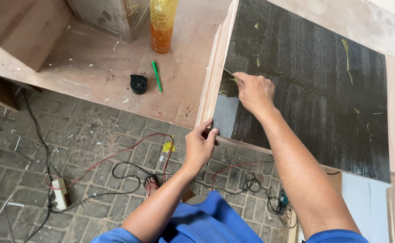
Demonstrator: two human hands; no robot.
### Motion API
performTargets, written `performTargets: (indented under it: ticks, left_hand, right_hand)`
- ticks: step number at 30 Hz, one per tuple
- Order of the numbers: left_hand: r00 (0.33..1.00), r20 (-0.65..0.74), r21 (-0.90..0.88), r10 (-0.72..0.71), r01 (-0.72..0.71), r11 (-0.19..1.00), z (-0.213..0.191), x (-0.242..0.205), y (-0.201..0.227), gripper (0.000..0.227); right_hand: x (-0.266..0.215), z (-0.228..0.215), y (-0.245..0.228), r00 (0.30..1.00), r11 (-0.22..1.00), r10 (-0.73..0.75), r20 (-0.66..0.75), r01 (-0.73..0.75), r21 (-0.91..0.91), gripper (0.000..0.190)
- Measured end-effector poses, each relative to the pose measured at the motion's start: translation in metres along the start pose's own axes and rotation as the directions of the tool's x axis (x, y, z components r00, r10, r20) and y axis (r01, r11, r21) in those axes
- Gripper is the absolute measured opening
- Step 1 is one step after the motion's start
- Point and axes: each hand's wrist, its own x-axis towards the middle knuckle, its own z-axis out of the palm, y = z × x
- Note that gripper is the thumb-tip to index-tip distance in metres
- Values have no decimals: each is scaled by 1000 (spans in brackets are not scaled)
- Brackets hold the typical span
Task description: The person pours yellow adhesive from a plastic bottle onto a grey laminate sheet and spreads it evenly across the surface using a notched wooden spreader.
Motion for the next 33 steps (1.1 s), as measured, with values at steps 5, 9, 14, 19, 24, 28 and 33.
performTargets:
  ticks: [5,9,14,19,24,28,33]
  left_hand:
    - [999,36,7,0,0,1000,-3,-5,2,38]
    - [1000,-6,-39,10,-10,999,-3,-17,2,34]
    - [998,-58,-179,33,-43,983,14,-7,-10,33]
    - [996,-80,-152,37,-49,987,11,-8,-18,32]
    - [993,-119,-202,18,-42,978,20,-12,-21,32]
    - [994,-108,-178,35,-54,983,19,-10,-18,32]
    - [999,-43,-154,14,-21,988,7,0,-28,35]
  right_hand:
    - [-10,4,1,1000,1000,-8,-27,7,-19,28]
    - [-19,2,-5,998,998,-42,-47,44,36,29]
    - [-11,9,5,990,995,-96,-103,95,-16,27]
    - [-10,4,7,990,993,-93,-106,100,61,29]
    - [-14,10,6,988,994,-102,-112,106,28,28]
    - [-8,9,14,992,995,-77,-101,83,56,28]
    - [-32,0,5,992,987,-115,-53,120,109,32]
